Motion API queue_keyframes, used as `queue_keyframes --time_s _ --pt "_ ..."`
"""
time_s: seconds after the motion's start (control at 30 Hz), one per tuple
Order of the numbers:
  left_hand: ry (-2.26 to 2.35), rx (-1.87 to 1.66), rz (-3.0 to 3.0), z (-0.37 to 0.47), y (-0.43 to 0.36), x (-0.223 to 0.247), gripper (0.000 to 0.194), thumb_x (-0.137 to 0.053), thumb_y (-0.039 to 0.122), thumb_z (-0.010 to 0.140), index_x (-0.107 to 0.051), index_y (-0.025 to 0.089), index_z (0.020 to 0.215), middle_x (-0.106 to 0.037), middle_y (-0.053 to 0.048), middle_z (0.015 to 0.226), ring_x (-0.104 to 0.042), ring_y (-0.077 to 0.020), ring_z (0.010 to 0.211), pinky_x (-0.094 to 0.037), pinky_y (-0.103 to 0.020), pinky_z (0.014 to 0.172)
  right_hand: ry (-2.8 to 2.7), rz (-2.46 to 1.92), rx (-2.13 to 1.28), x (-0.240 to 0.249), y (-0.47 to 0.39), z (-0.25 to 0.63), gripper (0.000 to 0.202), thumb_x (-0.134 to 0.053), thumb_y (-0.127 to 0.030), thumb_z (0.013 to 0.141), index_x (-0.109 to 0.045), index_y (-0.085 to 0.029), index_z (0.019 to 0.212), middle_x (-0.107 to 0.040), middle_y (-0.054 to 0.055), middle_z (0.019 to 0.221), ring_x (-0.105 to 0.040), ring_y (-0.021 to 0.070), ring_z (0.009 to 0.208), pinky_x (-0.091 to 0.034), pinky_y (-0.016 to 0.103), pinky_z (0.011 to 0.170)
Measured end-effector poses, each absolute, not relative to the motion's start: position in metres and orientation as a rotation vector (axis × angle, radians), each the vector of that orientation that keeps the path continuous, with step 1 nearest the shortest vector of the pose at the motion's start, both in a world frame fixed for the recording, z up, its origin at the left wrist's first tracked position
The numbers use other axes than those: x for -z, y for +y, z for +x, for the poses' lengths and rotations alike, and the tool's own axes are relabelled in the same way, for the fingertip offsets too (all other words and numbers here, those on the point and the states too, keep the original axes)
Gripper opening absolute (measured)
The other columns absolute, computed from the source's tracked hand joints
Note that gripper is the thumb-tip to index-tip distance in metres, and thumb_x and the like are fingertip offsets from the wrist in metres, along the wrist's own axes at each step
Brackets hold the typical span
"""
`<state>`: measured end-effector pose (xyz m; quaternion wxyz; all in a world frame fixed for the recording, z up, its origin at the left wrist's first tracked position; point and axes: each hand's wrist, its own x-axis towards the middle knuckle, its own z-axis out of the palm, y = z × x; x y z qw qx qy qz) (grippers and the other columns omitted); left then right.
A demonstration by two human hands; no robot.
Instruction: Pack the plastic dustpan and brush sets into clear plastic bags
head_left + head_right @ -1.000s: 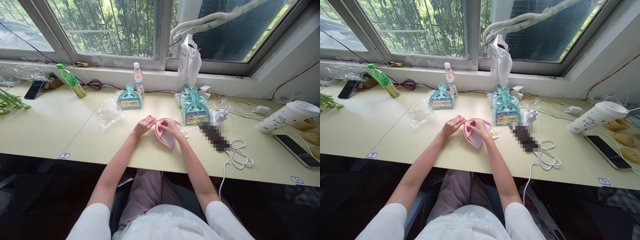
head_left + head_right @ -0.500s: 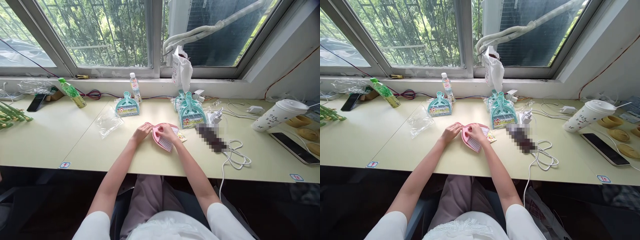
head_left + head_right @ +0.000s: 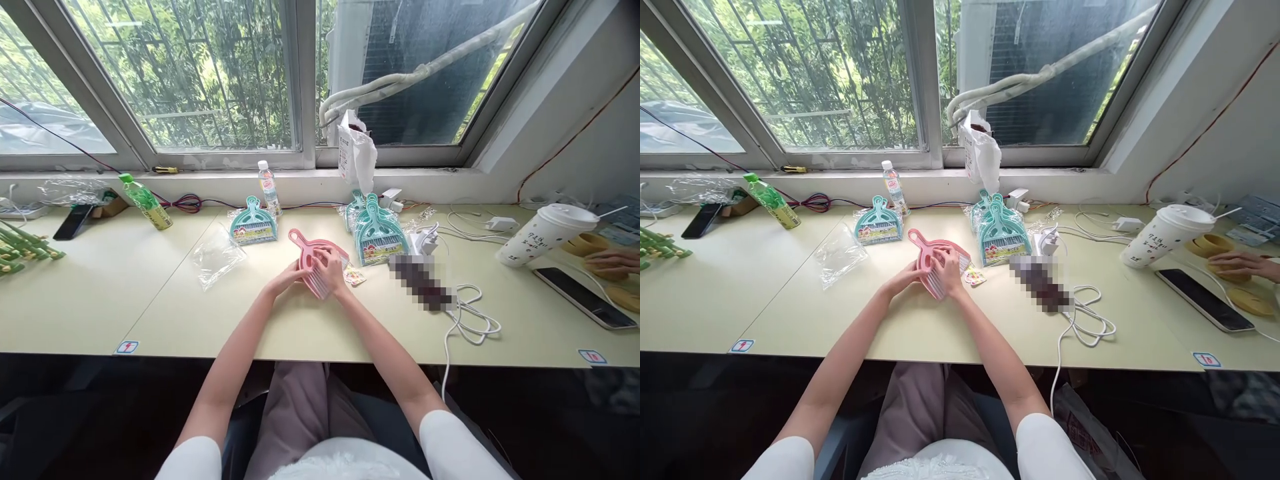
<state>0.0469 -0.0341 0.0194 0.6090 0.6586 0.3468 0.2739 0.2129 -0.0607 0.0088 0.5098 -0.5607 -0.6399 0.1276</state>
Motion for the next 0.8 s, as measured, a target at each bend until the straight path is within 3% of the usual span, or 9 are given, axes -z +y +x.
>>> queue_keyframes --time_s 0.1,0.2,0.27,0.37,0.43,0.57,0.67,0.8 --pt "0.937 -0.863 1.388 0.037 -0.017 -0.012 0.059 -0.062 0.032 0.077 -0.049 0.019 0.132 -0.063 -0.011 0.123 -0.064 -0.0247 0.103 -0.057 -0.033 0.076 -1.505 -1.463 -0.192 -0.002 -0.053 0.224 0.041 -0.036 -0.029 0.094 -0.056 -0.019 0.128 -0.048 0.013 0.136 -0.042 0.022 0.129 -0.032 0.039 0.11" --pt "1.05 -1.098 1.297 0.018 -0.001 -0.006 0.063 -0.063 0.028 0.074 -0.046 0.019 0.133 -0.062 -0.011 0.124 -0.063 -0.024 0.106 -0.057 -0.034 0.078 -1.526 -1.772 -0.189 0.008 -0.046 0.234 0.056 -0.042 -0.029 0.092 -0.034 -0.015 0.146 -0.027 0.016 0.154 -0.018 0.029 0.144 -0.02 0.051 0.114" --pt "1.123 -1.217 1.181 0.007 0.005 -0.002 0.062 -0.065 0.024 0.072 -0.046 0.019 0.131 -0.062 -0.01 0.123 -0.063 -0.0231 0.105 -0.057 -0.034 0.079 -1.66 -1.95 -0.314 0.015 -0.045 0.235 0.062 -0.045 -0.028 0.091 -0.029 -0.011 0.148 -0.02 0.02 0.157 -0.01 0.0339 0.147 -0.015 0.056 0.114" --pt "1.173 -1.349 1.003 -0.002 0.008 0.002 0.056 -0.07 0.019 0.069 -0.05 0.02 0.121 -0.062 -0.01 0.122 -0.064 -0.0225 0.104 -0.057 -0.034 0.079 -1.914 -1.939 -0.443 0.02 -0.047 0.23 0.051 -0.039 -0.016 0.092 -0.042 -0.012 0.143 -0.026 0.02 0.156 -0.017 0.0319 0.146 -0.017 0.051 0.115" --pt "1.16 -1.4 0.958 -0.004 0.008 0.004 0.055 -0.073 0.018 0.067 -0.051 0.02 0.117 -0.062 -0.01 0.122 -0.063 -0.0228 0.105 -0.057 -0.035 0.081 -2.008 -1.774 -0.49 0.019 -0.051 0.224 0.048 -0.041 -0.008 0.088 -0.053 -0.014 0.134 -0.038 0.018 0.15 -0.03 0.0274 0.142 -0.024 0.043 0.114" --pt "1.13 -1.396 0.999 -0.003 0.008 0.005 0.062 -0.08 0.021 0.064 -0.05 0.021 0.119 -0.062 -0.011 0.121 -0.063 -0.0248 0.107 -0.056 -0.04 0.084 -2.047 -1.38 -0.796 0.012 -0.062 0.208 0.05 -0.058 -0.003 0.075 -0.062 -0.018 0.122 -0.061 0.011 0.121 -0.061 0.0194 0.105 -0.046 0.034 0.097" --pt "1.115 -1.362 1.068 0.0 0.005 0.003 0.064 -0.08 0.025 0.064 -0.05 0.021 0.121 -0.062 -0.011 0.12 -0.062 -0.0259 0.106 -0.055 -0.041 0.085 -2.043 -1.237 -0.946 0.008 -0.071 0.199 0.052 -0.067 -0.005 0.069 -0.064 -0.021 0.119 -0.059 0.008 0.115 -0.061 0.0136 0.081 -0.052 0.03 0.082" --pt "1.127 -1.337 1.112 0.005 -0.001 0.0 0.059 -0.078 0.027 0.066 -0.051 0.019 0.119 -0.062 -0.011 0.119 -0.062 -0.0257 0.106 -0.054 -0.04 0.086 -2.176 -1.124 -1.032 0.001 -0.081 0.192 0.045 -0.07 -0.008 0.069 -0.068 -0.02 0.112 -0.059 0.004 0.099 -0.057 0.0112 0.072 -0.05 0.028 0.077"
